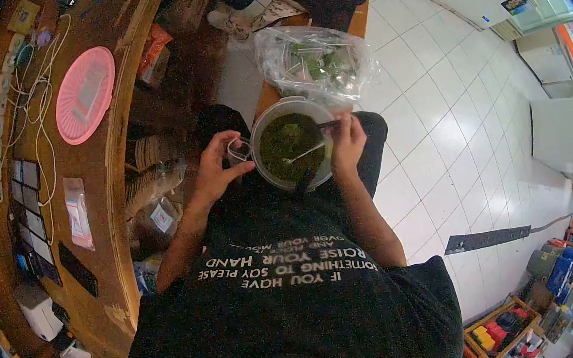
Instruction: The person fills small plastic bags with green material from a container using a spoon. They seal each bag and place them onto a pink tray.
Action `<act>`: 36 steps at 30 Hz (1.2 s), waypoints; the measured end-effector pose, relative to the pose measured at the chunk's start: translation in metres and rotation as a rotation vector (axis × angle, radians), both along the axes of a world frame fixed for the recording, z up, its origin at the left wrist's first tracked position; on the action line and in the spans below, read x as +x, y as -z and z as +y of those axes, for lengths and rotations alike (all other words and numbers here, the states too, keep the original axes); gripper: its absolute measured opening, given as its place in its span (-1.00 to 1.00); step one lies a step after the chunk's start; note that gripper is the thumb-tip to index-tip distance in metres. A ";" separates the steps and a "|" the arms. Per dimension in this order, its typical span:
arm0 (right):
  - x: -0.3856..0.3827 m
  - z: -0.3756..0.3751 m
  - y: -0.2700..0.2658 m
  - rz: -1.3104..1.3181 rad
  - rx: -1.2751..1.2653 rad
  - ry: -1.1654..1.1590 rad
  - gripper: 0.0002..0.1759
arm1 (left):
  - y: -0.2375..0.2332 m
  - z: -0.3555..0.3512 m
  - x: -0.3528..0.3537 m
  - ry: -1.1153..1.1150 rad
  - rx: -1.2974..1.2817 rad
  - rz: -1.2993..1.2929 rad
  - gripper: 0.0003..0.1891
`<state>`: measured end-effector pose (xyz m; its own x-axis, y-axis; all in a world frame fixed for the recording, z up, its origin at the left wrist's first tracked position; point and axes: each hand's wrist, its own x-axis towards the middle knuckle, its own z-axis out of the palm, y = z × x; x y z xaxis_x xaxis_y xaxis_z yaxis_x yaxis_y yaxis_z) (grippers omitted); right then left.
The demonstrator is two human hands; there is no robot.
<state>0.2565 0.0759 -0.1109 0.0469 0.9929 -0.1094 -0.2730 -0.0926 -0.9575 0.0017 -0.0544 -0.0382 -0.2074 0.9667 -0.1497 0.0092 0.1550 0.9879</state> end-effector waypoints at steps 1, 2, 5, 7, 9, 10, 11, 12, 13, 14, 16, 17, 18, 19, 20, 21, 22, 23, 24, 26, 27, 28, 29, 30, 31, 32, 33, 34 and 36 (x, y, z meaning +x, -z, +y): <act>0.004 0.002 -0.004 0.001 0.004 0.005 -0.64 | -0.001 0.005 0.003 0.038 0.032 0.006 -0.34; 0.008 0.002 -0.008 -0.015 0.010 0.010 -0.64 | -0.002 0.009 0.006 0.075 0.063 0.012 -0.33; 0.013 0.005 -0.019 0.096 0.036 0.014 -0.66 | 0.007 0.019 0.014 0.090 0.043 0.100 -0.32; 0.014 0.007 -0.027 0.147 -0.015 0.050 -0.69 | 0.007 0.026 0.020 0.103 0.094 0.135 -0.34; 0.014 0.009 -0.038 0.167 -0.014 0.057 -0.69 | 0.008 0.034 0.028 0.111 0.145 0.171 -0.36; 0.014 0.009 -0.044 0.185 -0.015 0.065 -0.70 | 0.009 0.038 0.031 0.099 0.176 0.205 -0.34; 0.014 0.009 -0.051 0.187 -0.013 0.064 -0.70 | 0.010 0.041 0.035 0.088 0.207 0.238 -0.33; 0.014 0.008 -0.060 0.185 0.003 0.083 -0.71 | 0.014 0.045 0.038 0.087 0.208 0.240 -0.33; 0.014 0.008 -0.068 0.183 0.020 0.102 -0.73 | 0.017 0.049 0.041 0.079 0.230 0.360 -0.33; 0.012 0.008 -0.074 0.186 0.022 0.100 -0.73 | 0.020 0.052 0.044 0.070 0.251 0.481 -0.33; 0.009 0.006 -0.085 0.084 0.096 0.116 -0.74 | 0.009 0.057 0.051 0.077 0.238 0.555 -0.34; 0.007 0.004 -0.090 0.085 0.099 0.118 -0.74 | 0.005 0.060 0.056 0.086 0.224 0.628 -0.36; 0.005 -0.001 -0.094 -0.086 0.133 0.096 -0.76 | 0.006 0.063 0.061 0.088 0.228 0.629 -0.36; 0.002 -0.005 -0.099 -0.258 0.167 0.073 -0.78 | 0.008 0.066 0.065 0.074 0.256 0.622 -0.39; -0.001 -0.009 -0.102 -0.257 0.169 0.075 -0.78 | 0.012 0.068 0.069 0.061 0.284 0.614 -0.42; -0.005 -0.014 -0.106 -0.438 0.372 0.002 -0.81 | 0.017 0.071 0.073 0.062 0.286 0.615 -0.42; -0.007 -0.017 -0.109 -0.619 0.574 -0.072 -0.85 | 0.021 0.073 0.076 0.066 0.325 0.597 -0.43; -0.008 -0.017 -0.112 -0.619 0.576 -0.071 -0.85 | 0.026 0.075 0.077 0.070 0.363 0.578 -0.44; -0.009 -0.017 -0.115 -0.639 0.647 -0.068 -0.87 | 0.024 0.075 0.077 0.069 0.365 0.579 -0.44; -0.010 -0.016 -0.115 -0.658 0.719 -0.066 -0.89 | 0.020 0.074 0.078 0.059 0.331 0.625 -0.45; -0.009 -0.016 -0.111 -0.617 0.639 -0.017 -0.87 | 0.022 0.074 0.077 0.062 0.332 0.625 -0.45; -0.007 -0.014 -0.109 -0.576 0.561 0.031 -0.85 | 0.024 0.075 0.077 0.056 0.352 0.529 -0.45; -0.007 -0.011 -0.110 -0.575 0.566 0.029 -0.85 | 0.026 0.077 0.075 0.045 0.373 0.433 -0.45; -0.007 -0.009 -0.110 -0.410 0.381 0.073 -0.82 | 0.025 0.077 0.073 0.041 0.374 0.436 -0.45; -0.005 -0.007 -0.110 -0.246 0.192 0.114 -0.78 | 0.024 0.076 0.071 0.046 0.377 0.427 -0.45; 0.000 -0.003 -0.106 -0.215 0.144 0.167 -0.72 | 0.022 0.076 0.069 0.050 0.382 0.418 -0.44; 0.001 -0.001 -0.107 -0.212 0.149 0.162 -0.72 | 0.024 0.075 0.068 0.045 0.386 0.421 -0.44; 0.000 0.001 -0.108 -0.209 0.190 0.206 -0.70 | 0.029 0.073 0.067 -0.006 0.341 0.328 -0.45; 0.008 0.005 -0.084 -0.340 0.184 0.177 -0.68 | 0.042 0.068 0.066 -0.067 0.304 0.244 -0.46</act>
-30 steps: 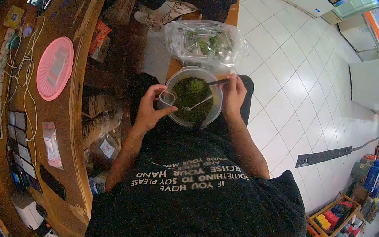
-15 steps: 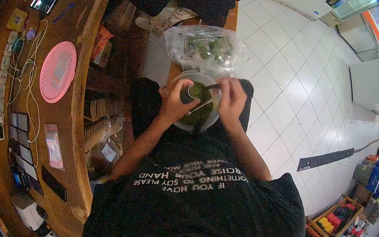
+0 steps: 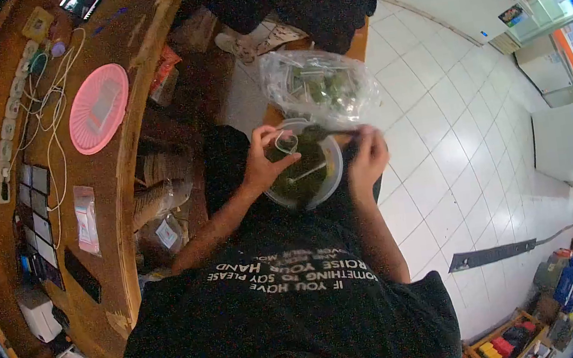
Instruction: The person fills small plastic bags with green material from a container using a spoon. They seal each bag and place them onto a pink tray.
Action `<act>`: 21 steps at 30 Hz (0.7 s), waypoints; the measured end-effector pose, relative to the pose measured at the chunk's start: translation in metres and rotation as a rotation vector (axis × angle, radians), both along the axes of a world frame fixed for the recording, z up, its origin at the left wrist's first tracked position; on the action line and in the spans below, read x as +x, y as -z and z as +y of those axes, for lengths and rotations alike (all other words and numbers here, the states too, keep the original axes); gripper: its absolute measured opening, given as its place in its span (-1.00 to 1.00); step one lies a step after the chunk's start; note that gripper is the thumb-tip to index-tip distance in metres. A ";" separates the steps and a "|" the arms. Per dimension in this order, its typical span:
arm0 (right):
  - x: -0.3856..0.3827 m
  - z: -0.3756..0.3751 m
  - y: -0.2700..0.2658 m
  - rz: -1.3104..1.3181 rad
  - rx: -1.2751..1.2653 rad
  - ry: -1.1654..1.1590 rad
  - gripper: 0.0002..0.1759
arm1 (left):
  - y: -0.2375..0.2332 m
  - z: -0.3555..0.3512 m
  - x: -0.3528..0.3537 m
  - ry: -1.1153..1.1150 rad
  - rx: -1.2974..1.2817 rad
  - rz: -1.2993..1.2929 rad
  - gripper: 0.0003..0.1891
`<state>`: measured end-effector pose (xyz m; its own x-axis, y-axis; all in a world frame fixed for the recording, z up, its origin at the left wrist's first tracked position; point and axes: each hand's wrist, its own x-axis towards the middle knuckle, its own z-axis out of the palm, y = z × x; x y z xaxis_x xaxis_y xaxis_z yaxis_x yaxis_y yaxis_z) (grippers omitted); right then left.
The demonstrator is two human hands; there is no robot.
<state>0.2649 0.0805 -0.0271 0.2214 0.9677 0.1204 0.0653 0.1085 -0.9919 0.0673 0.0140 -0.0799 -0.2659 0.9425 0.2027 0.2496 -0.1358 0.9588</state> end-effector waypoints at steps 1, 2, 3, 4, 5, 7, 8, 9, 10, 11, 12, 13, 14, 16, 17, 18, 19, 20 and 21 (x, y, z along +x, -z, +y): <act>-0.007 -0.006 -0.006 -0.189 0.112 -0.180 -0.70 | 0.005 0.001 -0.001 0.064 0.000 -0.214 -0.48; -0.007 -0.006 0.003 -0.430 0.131 -0.422 -0.80 | 0.010 0.001 -0.004 0.131 0.005 -0.423 -0.49; -0.001 -0.005 0.038 -0.618 0.187 -0.655 -0.83 | 0.010 0.000 -0.006 0.119 0.027 -0.408 -0.49; 0.003 -0.005 0.077 -0.812 0.247 -0.883 -0.84 | 0.008 -0.002 -0.007 0.112 -0.060 -0.608 -0.58; 0.005 -0.016 0.102 -0.963 0.220 -0.931 -0.83 | 0.007 -0.002 -0.008 0.109 -0.143 -0.809 -0.65; -0.008 -0.017 0.091 -1.123 0.222 -0.977 -0.80 | 0.008 -0.002 -0.015 0.139 -0.107 -0.833 -0.67; -0.012 -0.018 0.066 -0.924 0.166 -0.993 -0.78 | 0.009 -0.006 -0.018 0.179 -0.110 -0.869 -0.65; -0.018 -0.020 0.038 -0.724 0.104 -1.004 -0.75 | 0.006 -0.011 -0.019 0.172 -0.097 -0.864 -0.65; -0.023 -0.019 0.018 -0.724 0.121 -1.009 -0.75 | -0.001 -0.013 -0.021 0.169 -0.105 -0.710 -0.64; -0.028 -0.017 0.000 -0.563 0.057 -0.933 -0.76 | -0.008 -0.013 -0.023 0.165 -0.114 -0.554 -0.62; -0.032 -0.016 -0.007 -0.401 -0.012 -0.854 -0.76 | -0.013 -0.014 -0.023 0.161 -0.106 -0.548 -0.62; -0.032 -0.014 -0.004 -0.400 -0.006 -0.855 -0.76 | -0.017 -0.016 -0.021 0.175 -0.063 -0.425 -0.62; -0.031 -0.011 0.003 -0.324 -0.001 -0.851 -0.79 | -0.021 -0.017 -0.020 0.190 -0.021 -0.305 -0.62; -0.032 -0.007 0.003 -0.252 0.009 -0.842 -0.81 | -0.035 -0.020 -0.017 0.115 -0.073 -0.336 -0.65; -0.035 -0.006 0.002 -0.292 0.133 -0.804 -0.83 | -0.042 -0.020 -0.016 0.037 -0.129 -0.370 -0.68; -0.038 -0.005 -0.003 -0.332 0.257 -0.766 -0.86 | -0.048 -0.020 -0.015 0.039 -0.124 -0.370 -0.68; -0.039 -0.007 -0.010 -0.335 0.261 -0.766 -0.86 | -0.054 -0.021 -0.015 -0.006 -0.108 -0.343 -0.72; -0.039 -0.011 -0.018 -0.334 0.180 -0.751 -0.88 | -0.057 -0.021 -0.015 -0.051 -0.094 -0.316 -0.75; -0.039 -0.014 -0.023 -0.332 0.099 -0.735 -0.90 | -0.055 -0.021 -0.015 -0.052 -0.093 -0.316 -0.75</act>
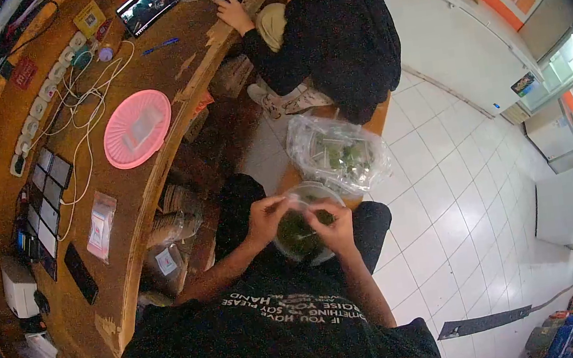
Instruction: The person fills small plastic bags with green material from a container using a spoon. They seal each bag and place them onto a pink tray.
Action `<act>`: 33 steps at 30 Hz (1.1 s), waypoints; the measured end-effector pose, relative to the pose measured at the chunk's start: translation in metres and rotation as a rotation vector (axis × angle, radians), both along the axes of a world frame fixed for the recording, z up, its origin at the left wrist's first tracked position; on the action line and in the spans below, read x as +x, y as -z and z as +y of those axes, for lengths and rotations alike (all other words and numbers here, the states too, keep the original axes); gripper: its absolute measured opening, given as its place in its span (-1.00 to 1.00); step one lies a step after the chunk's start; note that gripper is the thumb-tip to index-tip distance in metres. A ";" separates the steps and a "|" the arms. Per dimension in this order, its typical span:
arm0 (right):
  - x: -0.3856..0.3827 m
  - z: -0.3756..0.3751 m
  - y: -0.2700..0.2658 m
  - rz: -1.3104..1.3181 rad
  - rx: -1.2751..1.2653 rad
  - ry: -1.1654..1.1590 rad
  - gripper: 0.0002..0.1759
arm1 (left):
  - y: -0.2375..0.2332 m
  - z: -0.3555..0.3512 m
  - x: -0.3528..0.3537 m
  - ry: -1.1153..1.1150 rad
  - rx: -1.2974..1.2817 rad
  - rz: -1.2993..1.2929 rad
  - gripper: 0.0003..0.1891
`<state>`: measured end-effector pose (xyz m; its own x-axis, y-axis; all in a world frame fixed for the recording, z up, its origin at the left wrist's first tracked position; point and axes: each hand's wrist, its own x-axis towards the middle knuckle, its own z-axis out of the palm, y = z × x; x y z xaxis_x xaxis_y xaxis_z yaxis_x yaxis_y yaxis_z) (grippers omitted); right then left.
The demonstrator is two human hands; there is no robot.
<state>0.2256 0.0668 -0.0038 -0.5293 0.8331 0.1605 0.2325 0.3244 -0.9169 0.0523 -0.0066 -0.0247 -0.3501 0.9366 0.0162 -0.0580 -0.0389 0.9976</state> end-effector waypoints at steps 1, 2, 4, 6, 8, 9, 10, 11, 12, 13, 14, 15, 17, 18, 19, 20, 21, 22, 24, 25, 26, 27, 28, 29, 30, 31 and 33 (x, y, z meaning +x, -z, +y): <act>-0.001 0.000 0.001 0.000 0.000 -0.001 -0.90 | 0.003 0.001 -0.001 -0.006 0.009 0.005 -0.77; -0.001 0.000 0.003 0.085 -0.086 0.022 -0.89 | 0.006 0.000 -0.001 -0.010 0.016 0.008 -0.79; 0.000 -0.002 0.006 0.166 -0.180 0.050 -0.87 | 0.003 -0.002 -0.001 -0.013 0.010 0.011 -0.79; 0.001 0.000 0.007 0.225 -0.109 -0.004 -0.86 | 0.001 -0.001 -0.001 -0.011 0.002 0.014 -0.80; 0.000 0.003 0.012 0.220 -0.156 0.014 -0.88 | 0.001 0.000 0.000 -0.019 0.037 0.034 -0.82; 0.000 0.002 0.013 0.215 -0.200 0.027 -0.91 | 0.000 -0.001 0.001 -0.007 0.025 0.030 -0.82; 0.000 0.003 0.012 0.211 -0.209 0.043 -0.91 | -0.002 0.000 0.000 -0.018 0.059 0.055 -0.83; -0.001 0.003 0.011 0.252 -0.183 0.029 -0.88 | -0.003 0.000 0.000 -0.028 0.092 0.078 -0.84; -0.001 0.003 0.009 0.290 -0.161 0.016 -0.86 | -0.004 0.001 0.001 -0.013 0.076 0.070 -0.84; -0.002 0.003 0.002 0.252 -0.217 0.022 -0.85 | -0.005 0.001 0.002 -0.012 0.074 0.038 -0.84; -0.001 0.003 0.002 0.249 -0.229 0.037 -0.85 | -0.005 0.002 0.003 -0.013 0.076 0.010 -0.85; -0.001 0.004 0.002 0.253 -0.296 0.006 -0.86 | -0.004 0.002 0.007 -0.041 0.079 -0.019 -0.86; 0.000 0.008 0.013 0.286 -0.414 -0.040 -0.89 | -0.004 0.003 0.009 -0.046 0.086 -0.010 -0.86; -0.002 0.008 0.011 0.289 -0.416 -0.034 -0.89 | -0.004 0.004 0.009 -0.062 0.100 0.001 -0.86; -0.006 0.007 0.007 0.354 -0.419 -0.024 -0.89 | -0.004 0.005 0.009 -0.058 0.098 0.003 -0.86; -0.008 0.007 0.005 0.419 -0.420 -0.016 -0.90 | -0.004 0.007 0.009 -0.053 0.133 -0.050 -0.86; -0.008 0.008 0.006 0.422 -0.420 -0.014 -0.90 | -0.004 0.008 0.009 -0.049 0.166 -0.103 -0.85; -0.006 0.009 0.008 0.415 -0.438 -0.035 -0.89 | -0.003 0.007 0.007 -0.048 0.166 -0.102 -0.85; -0.007 0.011 0.011 0.410 -0.454 -0.054 -0.88 | -0.001 0.008 0.004 0.025 0.142 0.108 -0.84; -0.009 0.011 0.012 0.370 -0.406 -0.049 -0.87 | -0.002 0.009 0.004 0.027 0.143 0.108 -0.84; -0.011 0.011 0.013 0.329 -0.360 -0.045 -0.86 | -0.003 0.010 0.004 0.018 0.147 0.107 -0.85; -0.011 0.012 0.012 0.329 -0.360 -0.046 -0.86 | -0.004 0.010 0.004 0.008 0.150 0.107 -0.86; -0.012 0.012 0.010 0.258 -0.333 -0.051 -0.85 | -0.004 0.010 0.004 0.006 0.150 0.108 -0.86; -0.013 0.013 0.009 0.186 -0.304 -0.058 -0.84 | -0.004 0.011 0.004 -0.042 0.164 0.162 -0.86; -0.012 0.012 0.010 0.185 -0.304 -0.063 -0.84 | -0.004 0.011 0.004 -0.092 0.178 0.215 -0.86; -0.013 0.012 0.011 0.199 -0.351 -0.038 -0.84 | -0.006 0.014 0.005 -0.102 0.180 0.220 -0.86; -0.017 0.014 0.005 0.216 -0.370 -0.016 -0.84 | -0.013 0.022 0.004 -0.194 0.219 -0.083 -0.86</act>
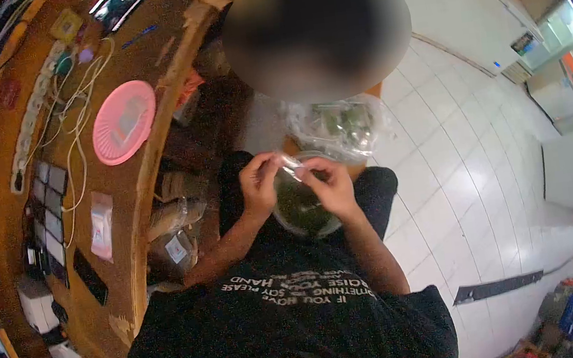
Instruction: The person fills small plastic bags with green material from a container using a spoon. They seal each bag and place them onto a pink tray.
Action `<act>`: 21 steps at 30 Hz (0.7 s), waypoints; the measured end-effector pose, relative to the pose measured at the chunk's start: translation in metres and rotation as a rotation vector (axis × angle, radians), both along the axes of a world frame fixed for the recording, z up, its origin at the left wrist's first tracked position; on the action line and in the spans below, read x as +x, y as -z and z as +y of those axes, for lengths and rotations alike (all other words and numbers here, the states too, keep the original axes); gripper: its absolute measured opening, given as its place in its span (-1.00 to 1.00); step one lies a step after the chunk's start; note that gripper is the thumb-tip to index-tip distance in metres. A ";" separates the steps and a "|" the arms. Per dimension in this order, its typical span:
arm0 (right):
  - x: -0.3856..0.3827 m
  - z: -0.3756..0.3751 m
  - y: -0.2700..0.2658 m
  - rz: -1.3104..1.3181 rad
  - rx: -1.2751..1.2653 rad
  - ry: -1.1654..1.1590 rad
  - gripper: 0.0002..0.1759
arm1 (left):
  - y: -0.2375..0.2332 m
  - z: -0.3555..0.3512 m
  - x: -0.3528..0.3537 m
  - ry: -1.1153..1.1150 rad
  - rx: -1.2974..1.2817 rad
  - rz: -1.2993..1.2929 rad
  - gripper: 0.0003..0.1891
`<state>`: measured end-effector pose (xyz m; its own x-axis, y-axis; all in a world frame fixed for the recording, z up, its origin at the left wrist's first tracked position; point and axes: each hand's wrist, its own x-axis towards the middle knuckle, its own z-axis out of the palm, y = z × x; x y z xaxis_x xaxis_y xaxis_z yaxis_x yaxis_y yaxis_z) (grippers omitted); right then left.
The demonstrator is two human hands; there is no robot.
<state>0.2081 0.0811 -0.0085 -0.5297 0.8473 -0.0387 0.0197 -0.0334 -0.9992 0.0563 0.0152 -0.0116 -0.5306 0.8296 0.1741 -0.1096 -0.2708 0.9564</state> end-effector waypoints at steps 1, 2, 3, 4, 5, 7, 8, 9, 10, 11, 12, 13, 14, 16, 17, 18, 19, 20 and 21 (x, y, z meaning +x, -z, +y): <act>0.001 0.004 -0.007 -0.002 0.029 -0.004 -0.85 | -0.001 0.004 -0.001 -0.031 0.002 0.012 -0.86; 0.001 0.006 -0.008 -0.012 -0.016 -0.029 -0.86 | -0.001 0.007 -0.001 -0.016 0.030 0.001 -0.86; -0.001 0.005 -0.022 0.026 -0.088 -0.043 -0.87 | 0.000 0.009 -0.002 0.001 0.058 -0.012 -0.86; -0.001 0.007 -0.024 0.030 -0.068 -0.046 -0.88 | 0.000 0.008 -0.004 -0.029 0.061 -0.003 -0.86; 0.000 0.009 -0.024 0.035 -0.044 -0.044 -0.89 | 0.000 0.009 -0.005 0.031 0.040 -0.031 -0.86; 0.004 0.013 -0.020 0.048 -0.055 -0.042 -0.90 | -0.004 0.011 -0.007 0.075 0.032 -0.051 -0.86; 0.005 0.013 -0.018 0.052 -0.078 -0.016 -0.90 | -0.007 0.009 -0.007 0.059 0.023 -0.027 -0.86; 0.005 0.011 -0.019 0.058 -0.073 -0.038 -0.90 | -0.008 0.007 -0.006 0.040 0.012 -0.004 -0.85; 0.004 0.009 -0.022 0.052 -0.018 0.008 -0.90 | -0.006 0.004 -0.005 -0.001 -0.090 0.058 -0.85; 0.000 0.007 -0.022 0.052 0.035 0.044 -0.91 | -0.006 0.004 -0.003 -0.040 -0.088 0.066 -0.85; 0.000 0.007 -0.018 0.084 0.030 0.056 -0.91 | -0.006 0.006 0.003 -0.046 -0.012 -0.031 -0.84; -0.001 0.005 -0.016 0.112 0.023 0.068 -0.91 | -0.005 0.005 0.006 -0.052 0.068 -0.127 -0.83; -0.002 0.002 -0.017 0.130 -0.015 0.077 -0.91 | -0.003 0.003 0.006 -0.090 0.072 -0.118 -0.83; -0.001 0.004 -0.008 0.157 0.024 0.034 -0.91 | -0.001 0.003 0.003 -0.104 0.053 -0.022 -0.80; -0.001 0.006 -0.006 0.177 0.061 0.028 -0.91 | 0.001 0.002 -0.001 -0.120 0.059 -0.019 -0.80; -0.005 0.005 -0.011 0.213 0.094 0.003 -0.90 | -0.001 -0.001 -0.005 -0.064 0.017 -0.013 -0.78; -0.004 0.007 -0.010 0.213 0.097 -0.007 -0.90 | -0.003 -0.003 -0.007 -0.006 -0.026 -0.007 -0.76; -0.001 0.009 -0.004 0.183 0.082 0.017 -0.90 | -0.005 -0.004 -0.007 -0.015 -0.023 -0.005 -0.76; 0.001 0.011 0.003 0.155 0.067 0.038 -0.90 | -0.007 -0.005 -0.005 -0.016 -0.024 0.019 -0.76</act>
<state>0.2089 0.0925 -0.0112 -0.4928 0.8645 0.0985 -0.1346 0.0361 -0.9902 0.0514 0.0100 -0.0047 -0.5403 0.8252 0.1644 -0.0874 -0.2494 0.9645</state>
